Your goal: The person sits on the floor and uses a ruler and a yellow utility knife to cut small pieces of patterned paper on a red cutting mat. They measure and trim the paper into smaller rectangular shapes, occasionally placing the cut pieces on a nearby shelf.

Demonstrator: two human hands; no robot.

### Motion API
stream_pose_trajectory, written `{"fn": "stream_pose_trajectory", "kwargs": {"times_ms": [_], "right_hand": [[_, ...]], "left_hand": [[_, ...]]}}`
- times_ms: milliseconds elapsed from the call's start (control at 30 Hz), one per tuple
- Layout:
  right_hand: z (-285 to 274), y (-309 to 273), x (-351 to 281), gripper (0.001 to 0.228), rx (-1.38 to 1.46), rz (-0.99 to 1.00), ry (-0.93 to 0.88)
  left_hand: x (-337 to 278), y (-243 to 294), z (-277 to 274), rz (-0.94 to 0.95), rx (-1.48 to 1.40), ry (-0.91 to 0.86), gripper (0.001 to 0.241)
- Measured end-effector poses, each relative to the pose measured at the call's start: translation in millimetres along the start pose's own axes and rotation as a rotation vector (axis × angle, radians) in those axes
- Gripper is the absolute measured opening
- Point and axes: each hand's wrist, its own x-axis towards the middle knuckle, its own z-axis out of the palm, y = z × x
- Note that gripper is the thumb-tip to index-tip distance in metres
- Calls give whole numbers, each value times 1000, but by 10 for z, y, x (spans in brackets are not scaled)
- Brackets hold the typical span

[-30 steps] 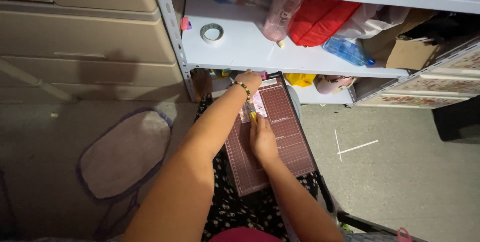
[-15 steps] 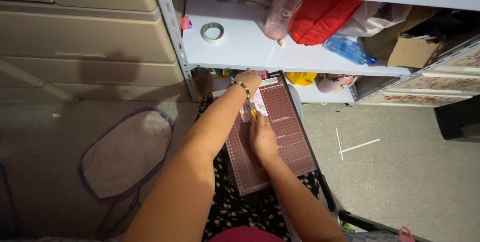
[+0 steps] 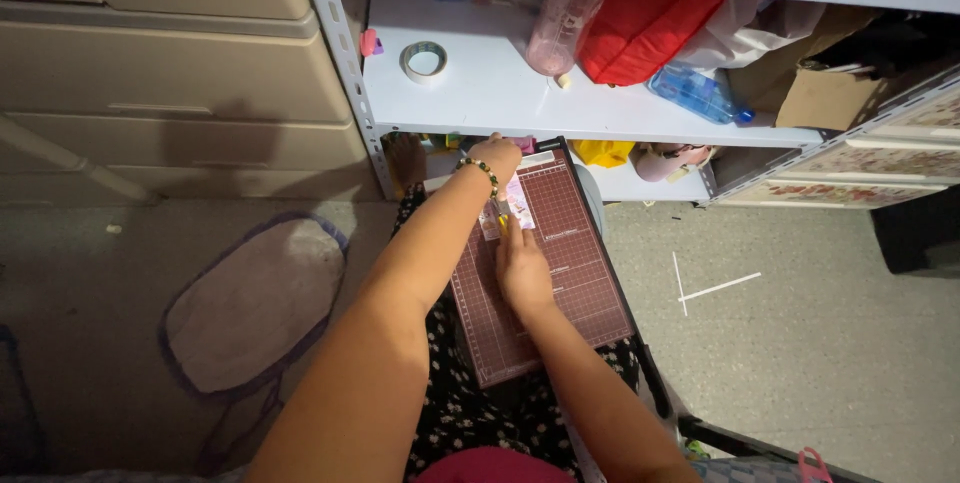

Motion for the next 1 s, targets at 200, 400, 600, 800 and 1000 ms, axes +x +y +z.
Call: {"fn": "stream_pose_trajectory", "kwargs": {"times_ms": [200, 400, 600, 800, 1000], "right_hand": [[61, 54, -13, 50, -48, -24, -15], [158, 114, -63, 53, -128, -63, 25], [145, 154, -236, 57, -189, -81, 28], [54, 173, -439, 55, -160, -48, -16], [57, 239, -583, 56, -165, -7, -65]], "left_hand": [[-74, 46, -19, -8, -21, 14, 34], [49, -58, 102, 44, 27, 36, 31], [-12, -26, 76, 11, 0, 66, 22], [-264, 94, -111, 19, 2, 92, 17], [-343, 123, -101, -6, 22, 95, 17]]}}
